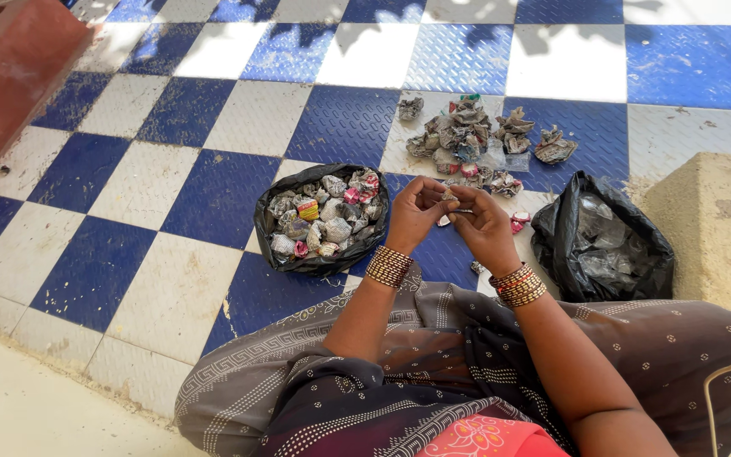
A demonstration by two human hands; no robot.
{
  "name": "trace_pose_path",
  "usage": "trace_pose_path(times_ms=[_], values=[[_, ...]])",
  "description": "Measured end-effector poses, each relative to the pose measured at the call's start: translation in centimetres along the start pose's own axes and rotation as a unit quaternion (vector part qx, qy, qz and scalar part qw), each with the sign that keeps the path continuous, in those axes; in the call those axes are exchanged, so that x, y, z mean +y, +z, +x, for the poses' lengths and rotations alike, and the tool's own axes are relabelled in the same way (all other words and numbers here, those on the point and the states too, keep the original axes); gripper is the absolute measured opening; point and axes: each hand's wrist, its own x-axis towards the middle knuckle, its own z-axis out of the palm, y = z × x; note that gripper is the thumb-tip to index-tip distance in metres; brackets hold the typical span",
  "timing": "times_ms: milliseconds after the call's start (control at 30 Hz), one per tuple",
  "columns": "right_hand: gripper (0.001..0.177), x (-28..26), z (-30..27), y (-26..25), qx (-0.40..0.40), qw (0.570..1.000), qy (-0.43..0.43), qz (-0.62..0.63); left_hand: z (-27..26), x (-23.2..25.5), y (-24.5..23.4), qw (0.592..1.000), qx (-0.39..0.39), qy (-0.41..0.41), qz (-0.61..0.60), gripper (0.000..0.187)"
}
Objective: The person sits on a checkered floor and wraps small items in pieces of newspaper. They fold the paper around each item, place the wrapped bundle into a black plastic bag, and repeat the process with additional items from a pile on the floor.
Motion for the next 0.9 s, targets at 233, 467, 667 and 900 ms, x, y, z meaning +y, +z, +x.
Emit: trace_pose_path(times_ms=[233, 467, 667, 900], values=[[0.038, -1.1, 0.2, -1.1, 0.0, 0.982, -0.024, -0.189, 0.3, -3.6, -0.1, 0.993, -0.045, -0.029, -0.101, 0.017], [0.029, 0.1, 0.5, -1.6, 0.028, 0.98, -0.041, -0.195, -0.1, -4.2, 0.7, 0.994, -0.025, -0.022, -0.1, 0.026], [0.026, 0.9, 0.4, -2.0, 0.097, 0.975, -0.022, -0.201, -0.9, -3.3, 2.1, 0.94, -0.006, -0.108, -0.323, 0.027], [0.031, 4.4, 0.5, -2.9, 0.1, 0.993, 0.023, -0.053, -1.3, -4.3, 2.7, 0.961, 0.057, -0.094, -0.252, 0.026]])
